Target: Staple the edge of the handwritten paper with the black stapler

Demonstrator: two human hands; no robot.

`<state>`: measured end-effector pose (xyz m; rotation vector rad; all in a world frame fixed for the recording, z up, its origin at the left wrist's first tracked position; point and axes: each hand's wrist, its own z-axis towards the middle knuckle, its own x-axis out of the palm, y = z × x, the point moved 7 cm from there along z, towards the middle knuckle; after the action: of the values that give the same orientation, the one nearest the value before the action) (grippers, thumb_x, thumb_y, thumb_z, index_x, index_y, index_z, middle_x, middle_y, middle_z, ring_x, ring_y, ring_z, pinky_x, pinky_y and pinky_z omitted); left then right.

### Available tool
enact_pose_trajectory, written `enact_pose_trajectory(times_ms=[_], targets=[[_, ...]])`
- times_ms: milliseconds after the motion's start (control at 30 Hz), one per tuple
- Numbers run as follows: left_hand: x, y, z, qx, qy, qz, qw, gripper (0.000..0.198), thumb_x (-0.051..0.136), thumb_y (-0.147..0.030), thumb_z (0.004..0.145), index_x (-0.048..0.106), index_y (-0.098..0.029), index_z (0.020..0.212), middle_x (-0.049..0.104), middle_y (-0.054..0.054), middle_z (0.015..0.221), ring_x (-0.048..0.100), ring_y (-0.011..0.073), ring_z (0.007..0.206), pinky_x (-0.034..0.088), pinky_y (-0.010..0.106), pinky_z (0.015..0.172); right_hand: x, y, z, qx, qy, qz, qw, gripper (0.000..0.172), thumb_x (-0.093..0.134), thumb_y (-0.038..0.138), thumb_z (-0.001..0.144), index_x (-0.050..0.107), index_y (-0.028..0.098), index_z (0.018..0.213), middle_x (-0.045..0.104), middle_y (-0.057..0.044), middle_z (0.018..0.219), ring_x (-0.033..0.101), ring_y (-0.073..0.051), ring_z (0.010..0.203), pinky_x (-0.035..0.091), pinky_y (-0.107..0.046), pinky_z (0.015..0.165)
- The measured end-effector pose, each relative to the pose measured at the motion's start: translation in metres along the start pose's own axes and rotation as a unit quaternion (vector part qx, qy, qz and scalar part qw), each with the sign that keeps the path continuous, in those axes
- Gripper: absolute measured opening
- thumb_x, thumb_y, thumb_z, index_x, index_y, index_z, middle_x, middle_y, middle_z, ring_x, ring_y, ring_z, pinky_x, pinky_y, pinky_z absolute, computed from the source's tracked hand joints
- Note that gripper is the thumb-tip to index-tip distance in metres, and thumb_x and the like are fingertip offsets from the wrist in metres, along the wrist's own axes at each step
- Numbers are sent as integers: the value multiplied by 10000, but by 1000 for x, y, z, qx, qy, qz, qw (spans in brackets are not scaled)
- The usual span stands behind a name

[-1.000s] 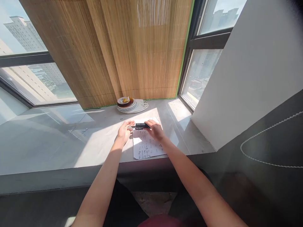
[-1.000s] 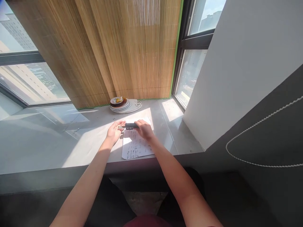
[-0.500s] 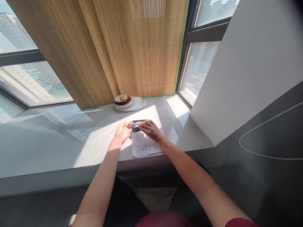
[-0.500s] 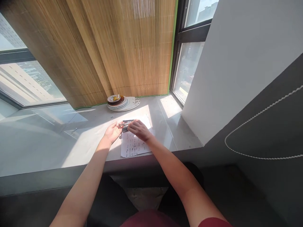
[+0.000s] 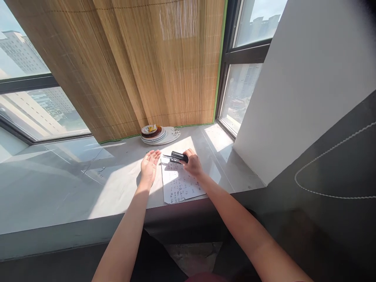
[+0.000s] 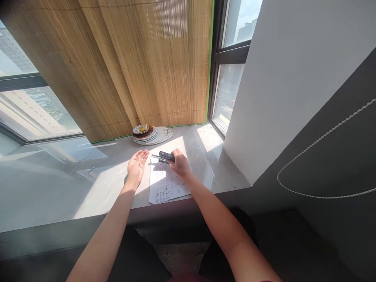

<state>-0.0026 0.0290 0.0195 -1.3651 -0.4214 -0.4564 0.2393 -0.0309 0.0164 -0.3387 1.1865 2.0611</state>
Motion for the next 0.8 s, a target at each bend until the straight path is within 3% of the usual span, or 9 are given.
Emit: enact_pose_trajectory(times_ms=[133, 200, 300, 400, 567, 800], targets=[[14, 7, -10, -19, 86, 162, 983, 330, 890, -395, 936, 771, -162, 1136, 843, 130, 1064, 804, 201, 782, 673, 348, 804, -1, 8, 1, -54, -17, 8, 998, 226, 859, 192, 895, 707, 217, 1060, 742, -94, 1089, 707, -287, 1025, 592, -404, 892], [24, 11, -18, -36, 153, 223, 962, 424, 939, -479, 873, 819, -137, 1093, 839, 119, 949, 738, 181, 626, 627, 323, 663, -5, 21, -2, -137, -37, 26, 990, 235, 821, 246, 974, 727, 225, 1188, 766, -118, 1203, 708, -307, 1171, 579, -460, 1026], [35, 11, -28, -37, 201, 259, 944, 499, 960, -567, 819, 869, -130, 1043, 823, 104, 876, 634, 143, 521, 526, 290, 542, 0, 43, -13, -272, 3, 51, 961, 242, 748, 326, 1069, 737, 262, 1302, 787, -105, 1295, 724, -284, 1235, 556, -479, 1102], [38, 8, -32, -38, 204, 267, 941, 526, 944, -622, 820, 889, -143, 1031, 806, 85, 818, 602, 134, 517, 488, 278, 539, 5, 52, -19, -320, 25, 54, 945, 193, 690, 339, 1114, 766, 270, 1277, 814, -89, 1263, 753, -259, 1184, 574, -454, 1057], [42, 10, -36, -48, 231, 265, 935, 577, 923, -710, 800, 887, -151, 941, 724, 59, 615, 640, 179, 553, 533, 307, 622, 3, 56, -19, -322, 8, 50, 945, 175, 654, 342, 1135, 796, 254, 1081, 835, -89, 1183, 771, -242, 1088, 591, -440, 992], [48, 20, -37, -62, 288, 260, 920, 748, 850, -879, 753, 858, -134, 814, 739, 107, 656, 678, 204, 598, 529, 299, 598, 0, 61, -20, -329, 4, 96, 939, 131, 669, 258, 1110, 759, 239, 1017, 839, -75, 1105, 771, -219, 1007, 592, -410, 958]])
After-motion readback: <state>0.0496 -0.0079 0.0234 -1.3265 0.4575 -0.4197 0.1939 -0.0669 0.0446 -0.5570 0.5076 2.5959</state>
